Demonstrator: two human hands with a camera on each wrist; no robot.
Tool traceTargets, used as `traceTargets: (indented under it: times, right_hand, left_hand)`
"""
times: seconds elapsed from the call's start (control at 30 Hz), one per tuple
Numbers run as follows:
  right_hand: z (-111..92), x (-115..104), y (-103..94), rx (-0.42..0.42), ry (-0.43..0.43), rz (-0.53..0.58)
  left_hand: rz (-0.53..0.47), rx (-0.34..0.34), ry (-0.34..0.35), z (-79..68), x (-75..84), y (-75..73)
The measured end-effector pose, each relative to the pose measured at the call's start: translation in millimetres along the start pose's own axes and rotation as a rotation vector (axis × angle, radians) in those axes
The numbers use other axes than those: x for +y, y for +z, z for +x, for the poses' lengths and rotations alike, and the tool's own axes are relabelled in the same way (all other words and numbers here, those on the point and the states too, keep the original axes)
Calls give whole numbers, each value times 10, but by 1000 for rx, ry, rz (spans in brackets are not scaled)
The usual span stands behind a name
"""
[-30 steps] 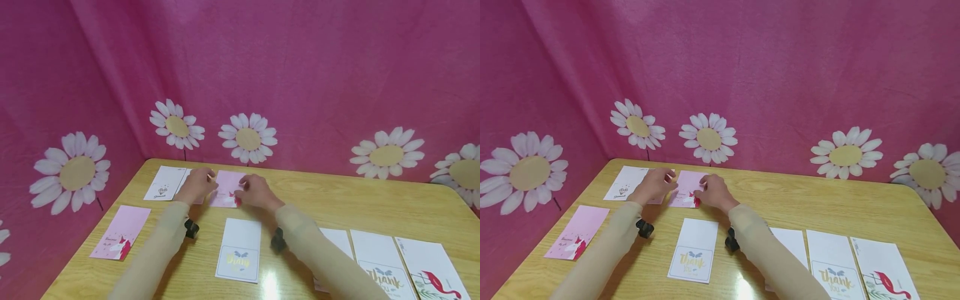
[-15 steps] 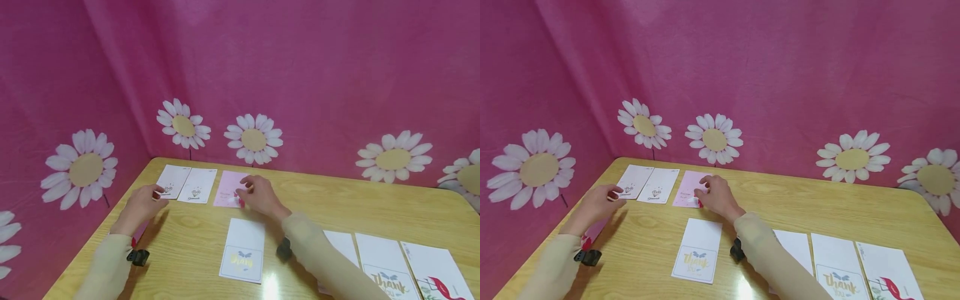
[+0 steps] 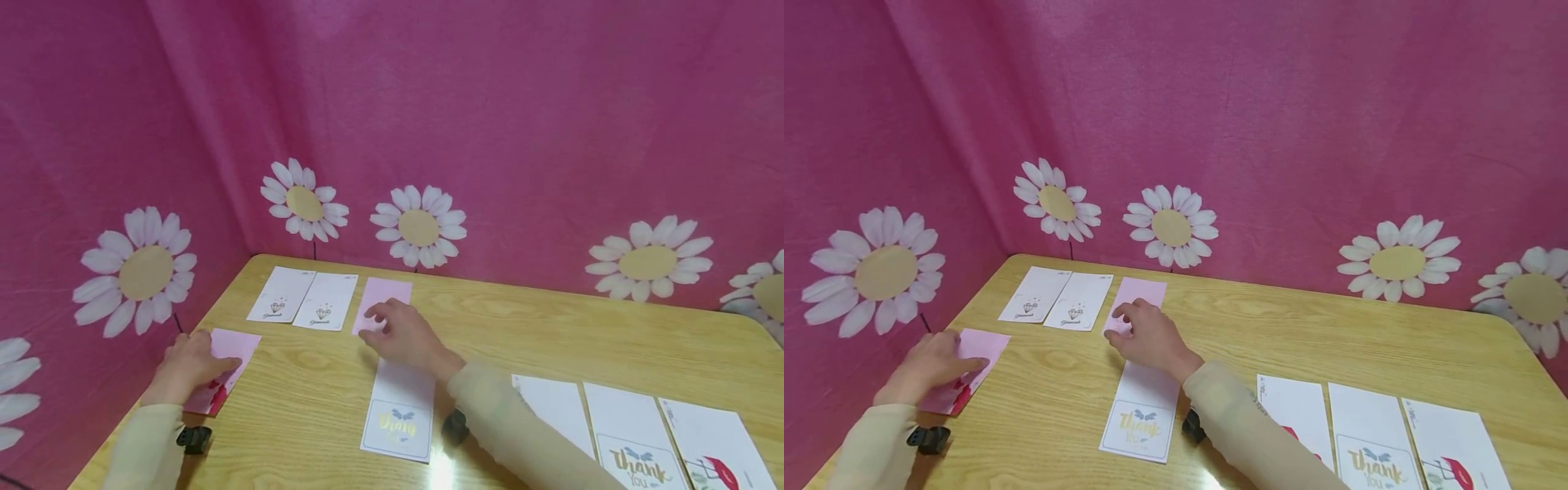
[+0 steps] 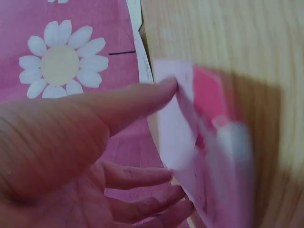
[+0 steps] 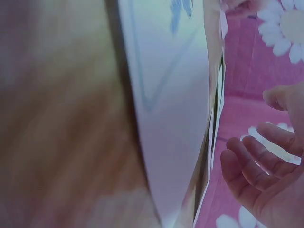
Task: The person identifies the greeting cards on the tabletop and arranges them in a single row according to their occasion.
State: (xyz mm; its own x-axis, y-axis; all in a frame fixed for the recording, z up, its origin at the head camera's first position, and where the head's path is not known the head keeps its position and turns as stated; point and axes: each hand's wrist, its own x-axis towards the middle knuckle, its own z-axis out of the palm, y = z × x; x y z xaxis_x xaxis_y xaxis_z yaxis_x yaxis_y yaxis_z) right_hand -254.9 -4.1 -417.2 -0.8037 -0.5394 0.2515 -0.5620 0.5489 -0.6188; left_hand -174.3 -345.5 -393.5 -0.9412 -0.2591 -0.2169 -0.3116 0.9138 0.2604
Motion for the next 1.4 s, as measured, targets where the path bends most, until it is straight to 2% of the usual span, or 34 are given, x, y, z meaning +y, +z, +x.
traceTargets:
  times: [0.13,0.27,0.5,0.6,0.7,0.87,0.97,1.1,1.27,1.4]
  right_hand:
    - [-44,-123,88,-56,-80,-76]
    - [-63,-252,147,-139,-147,-155]
    - [-66,-369,212,-232,-77,-174]
    - [-67,-383,238,-230,-61,-105]
    - [-64,-391,256,-228,-40,29]
    - [-41,-376,285,-204,45,207]
    - [-38,-378,275,-175,107,254]
    - [-54,-395,250,-137,186,343]
    - [-79,-424,230,-52,260,450]
    - [-111,-434,202,24,296,476]
  left_hand:
    - [12,-29,35,0,63,41]
    - [-97,-48,67,-15,176,104]
    - [-244,-30,141,-80,364,200]
    - [-302,-33,185,-107,439,234]
    - [-346,-34,219,-123,511,264]
    - [-374,-38,233,-133,587,282]
    - [-404,-47,269,-129,599,257]
    - [-500,-79,315,-130,611,213]
    - [-656,-122,318,-120,658,182]
    - [-737,-119,332,-106,737,167]
